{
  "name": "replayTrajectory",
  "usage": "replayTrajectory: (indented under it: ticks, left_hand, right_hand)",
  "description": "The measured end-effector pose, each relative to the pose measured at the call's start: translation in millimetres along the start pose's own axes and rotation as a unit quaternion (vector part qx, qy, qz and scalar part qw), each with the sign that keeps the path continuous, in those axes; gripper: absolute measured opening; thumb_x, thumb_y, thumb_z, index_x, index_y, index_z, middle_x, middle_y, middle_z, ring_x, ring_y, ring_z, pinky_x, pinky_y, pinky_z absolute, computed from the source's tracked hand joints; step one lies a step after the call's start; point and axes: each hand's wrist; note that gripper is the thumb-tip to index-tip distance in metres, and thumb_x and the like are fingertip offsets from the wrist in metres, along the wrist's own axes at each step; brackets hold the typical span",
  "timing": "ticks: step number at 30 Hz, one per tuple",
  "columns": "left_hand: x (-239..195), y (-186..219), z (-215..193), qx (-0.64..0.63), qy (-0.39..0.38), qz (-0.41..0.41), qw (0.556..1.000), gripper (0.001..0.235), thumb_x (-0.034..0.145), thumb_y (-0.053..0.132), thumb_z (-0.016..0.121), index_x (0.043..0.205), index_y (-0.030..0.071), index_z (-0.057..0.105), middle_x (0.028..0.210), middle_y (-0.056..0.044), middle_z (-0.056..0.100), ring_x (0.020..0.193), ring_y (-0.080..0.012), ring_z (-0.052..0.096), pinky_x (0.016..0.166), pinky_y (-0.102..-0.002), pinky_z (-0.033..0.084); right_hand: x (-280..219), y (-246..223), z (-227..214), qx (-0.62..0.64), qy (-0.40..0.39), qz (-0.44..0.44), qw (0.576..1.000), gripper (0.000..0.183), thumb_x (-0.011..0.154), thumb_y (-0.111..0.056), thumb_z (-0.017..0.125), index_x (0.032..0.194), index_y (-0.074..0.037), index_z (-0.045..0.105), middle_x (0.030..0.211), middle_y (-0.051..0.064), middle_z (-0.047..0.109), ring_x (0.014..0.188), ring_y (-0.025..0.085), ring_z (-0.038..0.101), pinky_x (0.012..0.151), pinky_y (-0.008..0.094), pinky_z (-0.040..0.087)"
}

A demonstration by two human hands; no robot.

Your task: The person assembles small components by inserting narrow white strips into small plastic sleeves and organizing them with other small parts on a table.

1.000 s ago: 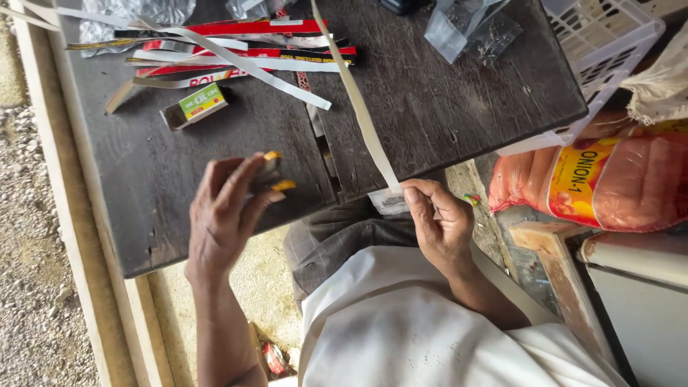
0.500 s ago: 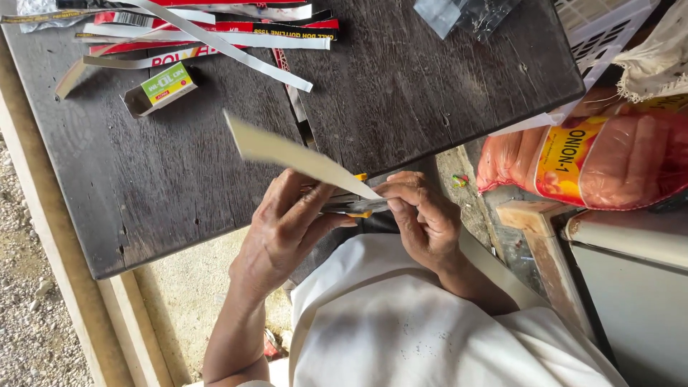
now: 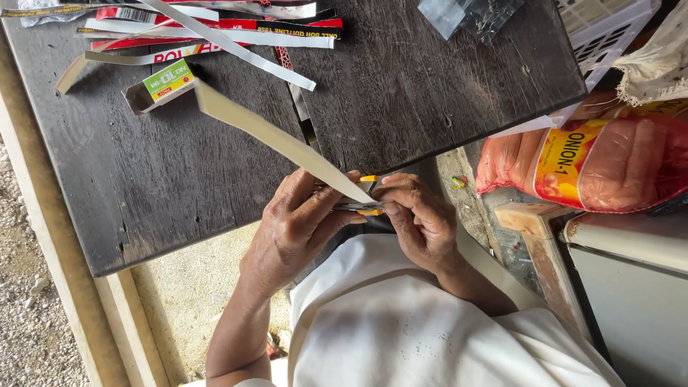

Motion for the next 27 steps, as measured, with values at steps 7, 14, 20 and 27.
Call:
replayTrajectory:
  ticks: [7, 14, 20, 27]
  left_hand:
    - [2, 4, 0, -0.022, 0.026, 0.001, 0.999, 0.033, 0.09, 0.016, 0.08, 0.12, 0.003, 0.073, 0.096, -0.014, 0.065, 0.087, -0.0314, 0.069, 0.081, -0.04, 0.056]
    - [2, 2, 3, -0.003, 0.04, 0.008, 0.999, 0.026, 0.088, 0.014, 0.081, 0.109, 0.001, 0.075, 0.091, -0.014, 0.066, 0.082, -0.0332, 0.07, 0.074, -0.042, 0.056]
    - [1, 3, 7, 0.016, 0.055, 0.025, 0.998, 0.023, 0.088, 0.019, 0.081, 0.1, 0.001, 0.075, 0.089, -0.013, 0.066, 0.077, -0.0325, 0.069, 0.071, -0.04, 0.056]
    - [-2, 18, 4, 0.038, 0.001, 0.034, 0.999, 0.017, 0.1, 0.015, 0.063, 0.107, 0.0, 0.067, 0.098, -0.009, 0.062, 0.077, -0.0302, 0.06, 0.069, -0.042, 0.049]
  right_hand:
    - [-1, 0, 0, 0.015, -0.001, 0.006, 1.0, 0.015, 0.1, 0.0, 0.059, 0.1, 0.01, 0.07, 0.093, 0.019, 0.076, 0.089, 0.037, 0.076, 0.091, 0.058, 0.057]
    - [-5, 2, 1, 0.019, -0.004, 0.027, 0.999, 0.016, 0.1, -0.001, 0.059, 0.101, 0.011, 0.07, 0.094, 0.02, 0.075, 0.092, 0.036, 0.076, 0.093, 0.058, 0.057]
    - [-7, 6, -4, 0.052, -0.033, 0.123, 0.991, 0.056, 0.089, -0.017, 0.079, 0.134, 0.009, 0.057, 0.117, 0.022, 0.072, 0.095, 0.024, 0.073, 0.089, 0.045, 0.059]
    - [-3, -9, -11, -0.008, -0.107, 0.131, 0.986, 0.034, 0.097, -0.02, 0.068, 0.126, -0.001, 0.066, 0.105, 0.007, 0.072, 0.098, 0.018, 0.072, 0.089, 0.028, 0.056]
Point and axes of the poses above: each hand's wrist, its own x-axis towards the middle knuckle, its own z-axis out of the palm, y = z × x
